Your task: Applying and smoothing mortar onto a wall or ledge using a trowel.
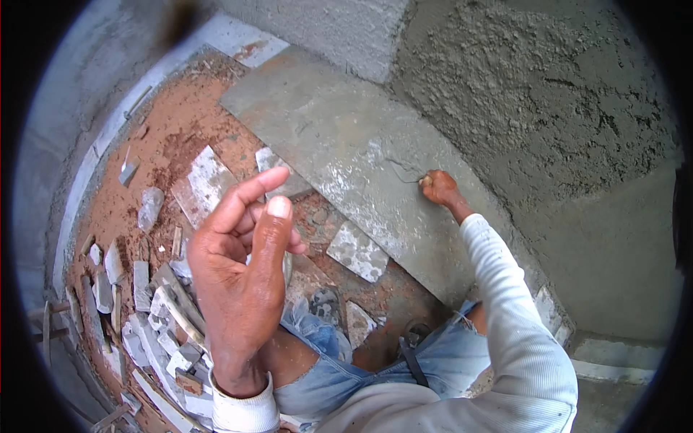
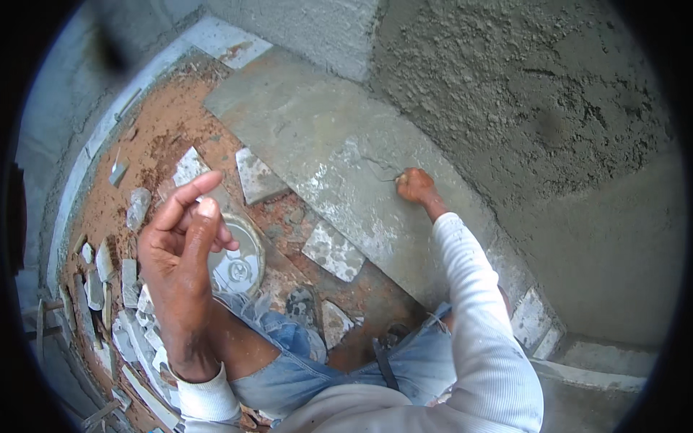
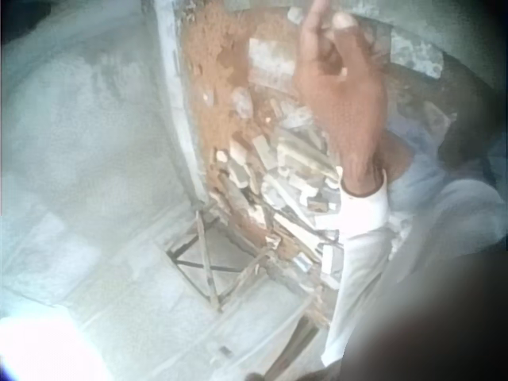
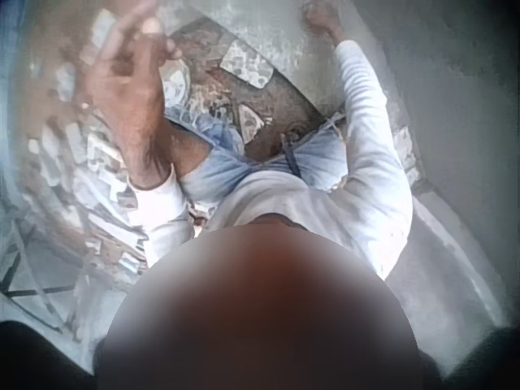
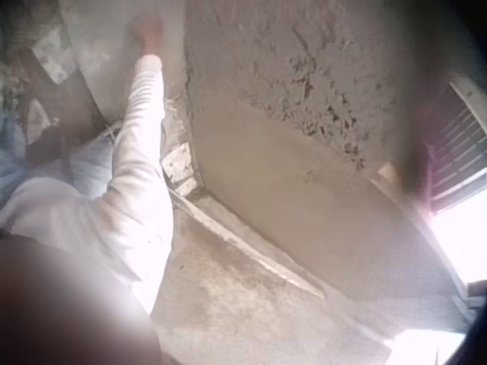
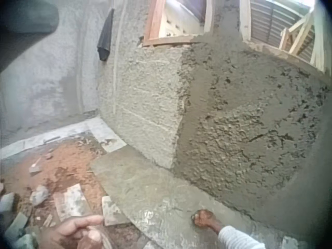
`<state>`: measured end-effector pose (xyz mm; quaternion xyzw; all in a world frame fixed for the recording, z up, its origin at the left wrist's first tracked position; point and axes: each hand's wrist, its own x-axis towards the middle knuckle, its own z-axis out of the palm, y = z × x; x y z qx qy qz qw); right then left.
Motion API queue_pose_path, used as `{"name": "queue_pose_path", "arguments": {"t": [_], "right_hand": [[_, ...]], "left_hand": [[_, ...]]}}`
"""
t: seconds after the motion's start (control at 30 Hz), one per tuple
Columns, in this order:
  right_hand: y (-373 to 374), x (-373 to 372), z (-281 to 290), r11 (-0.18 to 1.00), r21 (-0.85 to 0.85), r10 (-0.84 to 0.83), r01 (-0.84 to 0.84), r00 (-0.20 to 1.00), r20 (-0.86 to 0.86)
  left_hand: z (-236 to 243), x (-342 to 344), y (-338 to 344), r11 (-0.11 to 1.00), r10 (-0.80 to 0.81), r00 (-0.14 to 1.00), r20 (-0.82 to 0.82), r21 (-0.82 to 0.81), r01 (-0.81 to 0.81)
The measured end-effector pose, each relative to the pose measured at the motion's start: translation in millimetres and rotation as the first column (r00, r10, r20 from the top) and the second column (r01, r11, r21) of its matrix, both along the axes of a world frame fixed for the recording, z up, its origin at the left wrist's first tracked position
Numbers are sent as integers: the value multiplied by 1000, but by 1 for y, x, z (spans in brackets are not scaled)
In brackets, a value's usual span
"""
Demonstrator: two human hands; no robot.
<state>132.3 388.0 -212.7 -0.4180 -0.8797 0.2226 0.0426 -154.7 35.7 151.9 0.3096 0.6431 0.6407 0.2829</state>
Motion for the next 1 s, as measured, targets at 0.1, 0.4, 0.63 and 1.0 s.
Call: {"name": "queue_pose_path", "arguments": {"t": [0.1, 0.4, 0.63, 1.0], "right_hand": [[-5, -37, 35, 960, 171, -243, 222, 964, 112], [-48, -62, 290, 982, 190, -19, -5, 992, 124], [-80, -55, 465, 925, -133, 311, -357, 909, -278], [83, 10, 560, 835, 460, 65, 303, 775, -629]], "left_hand": [[-8, -3, -8, 999, 15, 1000, 18, -30, -15], [-29, -28, 13, 999, 28, 998, 61, 22, -29], [-25, -32, 20, 994, 72, 993, 93, 70, -79], [-27, -28, 26, 943, 250, 967, 51, 212, -255]]}}
